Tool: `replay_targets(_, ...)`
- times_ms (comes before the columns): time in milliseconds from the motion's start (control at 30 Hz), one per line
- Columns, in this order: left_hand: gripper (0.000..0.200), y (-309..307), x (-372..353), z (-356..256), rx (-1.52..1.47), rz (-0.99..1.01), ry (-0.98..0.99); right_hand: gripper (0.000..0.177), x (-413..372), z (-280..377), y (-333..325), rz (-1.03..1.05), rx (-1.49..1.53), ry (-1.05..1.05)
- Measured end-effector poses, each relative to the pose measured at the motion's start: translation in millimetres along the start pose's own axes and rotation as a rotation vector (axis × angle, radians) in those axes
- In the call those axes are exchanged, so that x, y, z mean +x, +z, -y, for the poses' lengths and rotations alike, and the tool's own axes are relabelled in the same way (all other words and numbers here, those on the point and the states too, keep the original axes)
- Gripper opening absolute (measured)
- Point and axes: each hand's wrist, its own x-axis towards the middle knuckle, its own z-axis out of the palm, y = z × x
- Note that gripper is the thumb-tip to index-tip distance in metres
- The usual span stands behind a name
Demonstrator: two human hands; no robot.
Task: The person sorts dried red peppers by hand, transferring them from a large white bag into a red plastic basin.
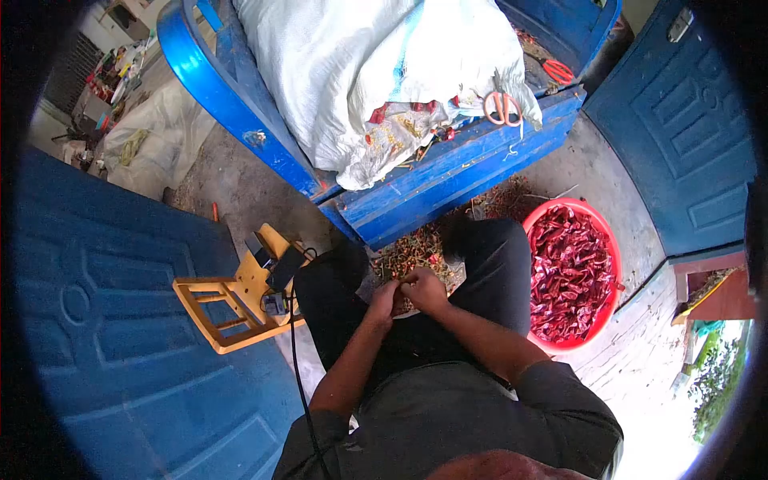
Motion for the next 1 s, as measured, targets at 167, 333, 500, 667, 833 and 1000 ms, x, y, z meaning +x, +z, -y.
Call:
replay_targets(167,0.019,5,-23,-17,0.001,0.069,-0.02,0.026,11,-41,24,0.043,0.303,0.062)
replay_targets(333,0.016,12,-28,-18,-0.023,0.067,0.09,0.031,8,-3,-11,0.271,0.831,0.41)
replay_targets(500,0.016,15,-30,-22,-0.045,0.105,0.077,0.025,14,-1,-8,0.252,0.642,0.247)
replay_targets(667,0.02,14,-28,-29,-0.056,0.123,0.043,0.022,18,-7,-13,0.194,0.763,0.056)
replay_targets(833,0.019,8,-7,-11,-0.021,0.126,0.02,0.025,23,8,-32,0.318,0.788,0.449)
replay_targets(1000,0.017,2,-8,-7,0.088,0.135,0.021,0.03,30,-7,-28,0.429,0.797,0.612)
